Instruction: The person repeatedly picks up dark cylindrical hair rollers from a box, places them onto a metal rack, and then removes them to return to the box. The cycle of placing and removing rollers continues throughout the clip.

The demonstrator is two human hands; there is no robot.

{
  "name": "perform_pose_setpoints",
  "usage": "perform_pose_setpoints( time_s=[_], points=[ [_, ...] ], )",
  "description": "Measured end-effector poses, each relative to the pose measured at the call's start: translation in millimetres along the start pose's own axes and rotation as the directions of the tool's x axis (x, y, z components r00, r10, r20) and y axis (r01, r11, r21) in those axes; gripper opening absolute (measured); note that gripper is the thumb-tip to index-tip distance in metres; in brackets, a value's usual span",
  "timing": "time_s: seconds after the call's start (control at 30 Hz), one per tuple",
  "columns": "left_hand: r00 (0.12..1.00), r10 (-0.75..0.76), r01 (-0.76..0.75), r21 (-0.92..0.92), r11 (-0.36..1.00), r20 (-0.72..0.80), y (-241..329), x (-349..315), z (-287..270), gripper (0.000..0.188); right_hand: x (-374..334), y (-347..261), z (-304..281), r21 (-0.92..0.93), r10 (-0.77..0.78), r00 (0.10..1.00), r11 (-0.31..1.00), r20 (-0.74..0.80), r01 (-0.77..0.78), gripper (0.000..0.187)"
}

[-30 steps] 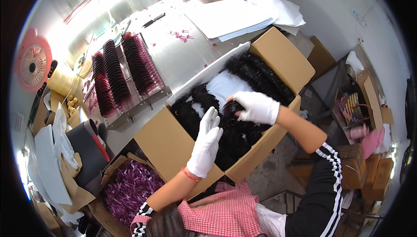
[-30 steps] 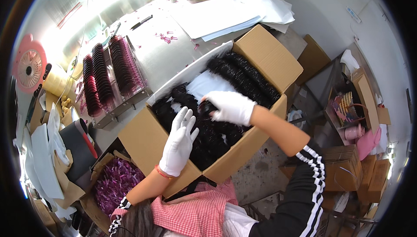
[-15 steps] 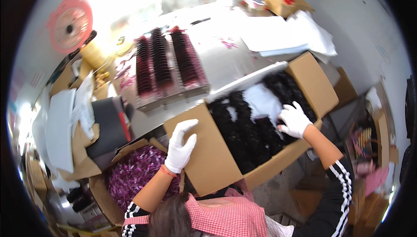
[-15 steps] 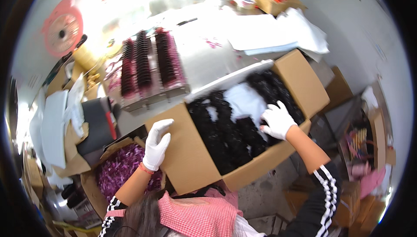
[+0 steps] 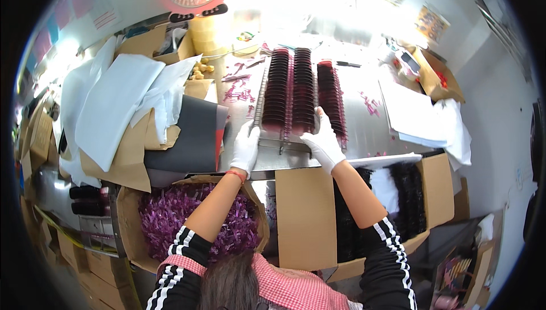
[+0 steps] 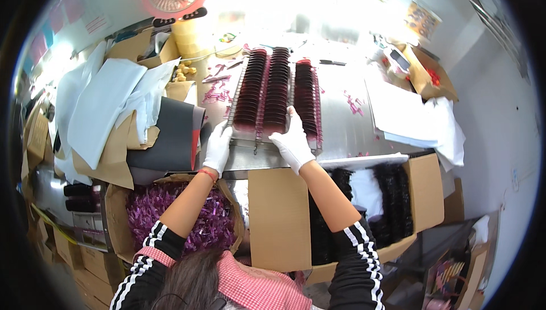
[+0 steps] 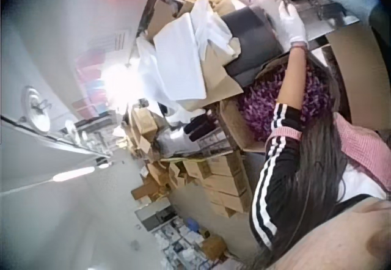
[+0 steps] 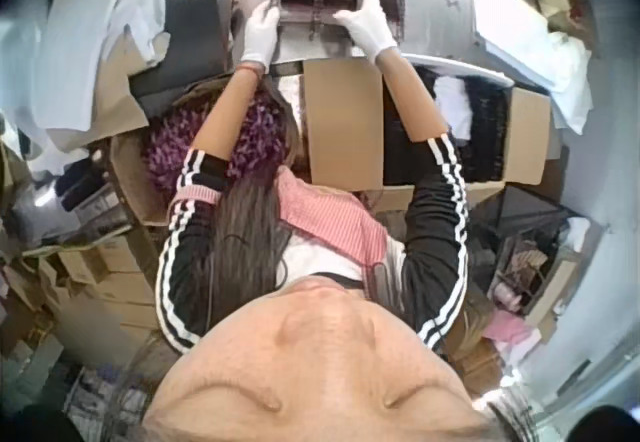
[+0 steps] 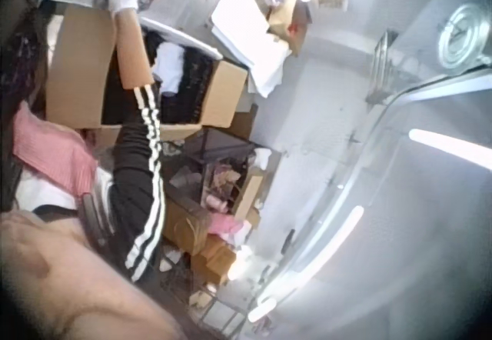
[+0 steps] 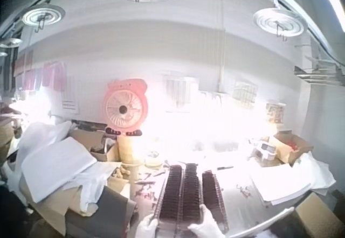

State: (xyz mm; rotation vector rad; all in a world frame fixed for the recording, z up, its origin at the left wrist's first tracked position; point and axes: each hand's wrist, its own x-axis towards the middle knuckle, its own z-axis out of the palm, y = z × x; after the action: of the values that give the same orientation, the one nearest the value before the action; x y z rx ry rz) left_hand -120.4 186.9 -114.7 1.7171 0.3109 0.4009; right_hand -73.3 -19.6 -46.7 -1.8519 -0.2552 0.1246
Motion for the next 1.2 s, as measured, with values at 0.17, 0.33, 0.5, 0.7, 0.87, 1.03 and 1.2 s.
perform_pose_setpoints(
  time_s=[0.17,0.33,0.5,0.7,0.87,1.03,1.2],
  points=[
    [1.0,0.023,-0.023,-0.089,0.996,-0.001,-4.0,-7.8,14.6,0.042,21.8,-11.7,-5.3,-0.021,0.084,0.975,0.996,0.205,-0.081,0.065],
    [1.0,-0.01,0.011,0.024,1.0,-0.028,-10.8,-22.6,24.0,0.045,6.0,-19.7,-0.5,0.007,0.06,0.974,0.998,0.22,-0.063,0.066],
    [0.999,0.051,-0.051,-0.013,0.999,-0.011,-16.8,-20.1,21.2,0.046,-7.9,26.8,37.7,-0.517,-0.619,0.784,0.66,0.036,0.545,0.06],
    [0.903,0.325,-0.257,0.255,0.932,-0.282,26.1,-59.2,17.3,0.04,-1.7,-6.3,9.9,-0.613,-0.735,0.675,0.506,0.062,0.607,0.051],
    [0.859,-0.268,0.459,-0.888,0.027,0.435,93.4,-89.3,25.7,0.035,-64.5,-57.8,13.8,-0.377,-0.484,0.8,0.709,0.355,0.596,0.058],
    [0.774,-0.433,0.604,-0.745,0.285,0.462,83.9,-87.2,21.4,0.016,-5.3,-19.2,-2.0,0.014,-0.056,0.994,0.998,-0.098,0.057,0.076],
    [0.997,-0.018,0.024,-0.097,0.995,0.069,46.3,-67.8,45.3,0.023,62.3,-8.1,-7.0,-0.115,-0.035,0.999,0.993,-0.019,0.033,0.091]
  ],
)
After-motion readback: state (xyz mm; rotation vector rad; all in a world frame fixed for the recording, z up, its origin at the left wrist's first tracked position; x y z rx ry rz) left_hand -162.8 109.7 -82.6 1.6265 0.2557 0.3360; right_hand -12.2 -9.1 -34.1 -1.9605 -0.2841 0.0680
